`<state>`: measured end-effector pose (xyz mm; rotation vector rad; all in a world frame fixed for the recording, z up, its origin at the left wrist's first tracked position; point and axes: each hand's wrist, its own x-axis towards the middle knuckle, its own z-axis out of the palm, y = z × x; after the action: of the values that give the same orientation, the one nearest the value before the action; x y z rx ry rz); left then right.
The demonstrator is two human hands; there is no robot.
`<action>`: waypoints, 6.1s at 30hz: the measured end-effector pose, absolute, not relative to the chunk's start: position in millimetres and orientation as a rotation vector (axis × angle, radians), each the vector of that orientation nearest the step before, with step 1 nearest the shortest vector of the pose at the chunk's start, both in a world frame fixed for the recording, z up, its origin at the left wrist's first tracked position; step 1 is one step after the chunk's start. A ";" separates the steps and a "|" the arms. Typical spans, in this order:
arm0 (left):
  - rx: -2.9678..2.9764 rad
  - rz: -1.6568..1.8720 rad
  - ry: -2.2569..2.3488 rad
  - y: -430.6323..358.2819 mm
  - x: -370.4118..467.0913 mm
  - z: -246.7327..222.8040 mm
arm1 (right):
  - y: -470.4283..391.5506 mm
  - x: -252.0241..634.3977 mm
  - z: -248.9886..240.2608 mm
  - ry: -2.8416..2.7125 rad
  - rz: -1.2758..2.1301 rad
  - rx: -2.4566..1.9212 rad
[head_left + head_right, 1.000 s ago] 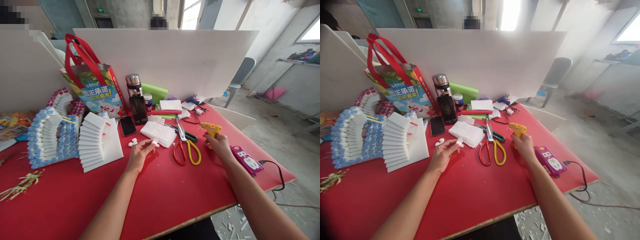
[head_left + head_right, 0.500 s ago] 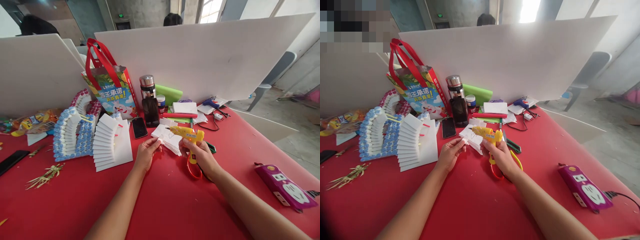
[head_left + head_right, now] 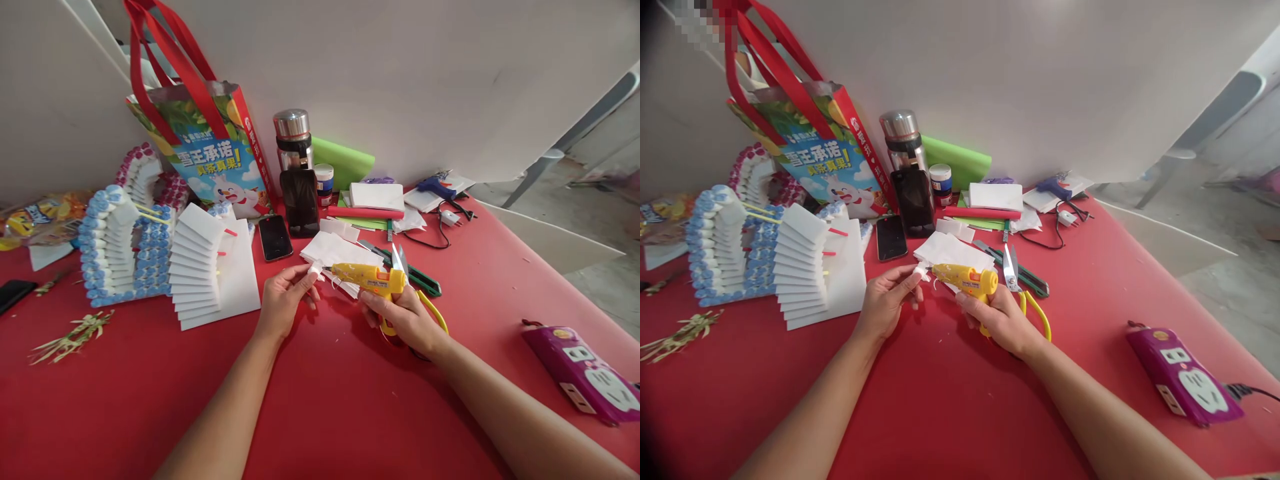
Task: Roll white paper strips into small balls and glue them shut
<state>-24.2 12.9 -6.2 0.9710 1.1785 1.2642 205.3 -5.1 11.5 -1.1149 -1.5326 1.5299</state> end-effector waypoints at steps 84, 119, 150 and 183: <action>1.400 1.202 1.260 6.4 -21.3 -3.6 | -5.7 214.9 23.0 -1.735 1.357 -1.235; 1.837 1.457 1.241 6.2 -26.3 -4.9 | -7.6 220.4 22.3 -1.660 1.442 -1.075; 0.989 1.236 0.781 11.2 -24.6 -6.9 | -16.4 214.9 37.0 -1.828 1.261 -1.055; 1.007 1.204 0.818 15.8 -25.6 -5.6 | -8.3 221.4 31.3 -1.704 1.133 -1.011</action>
<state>-25.6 15.8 -5.6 1.0066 0.8175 1.2040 221.4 -8.3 31.3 -1.0106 -1.7037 1.1329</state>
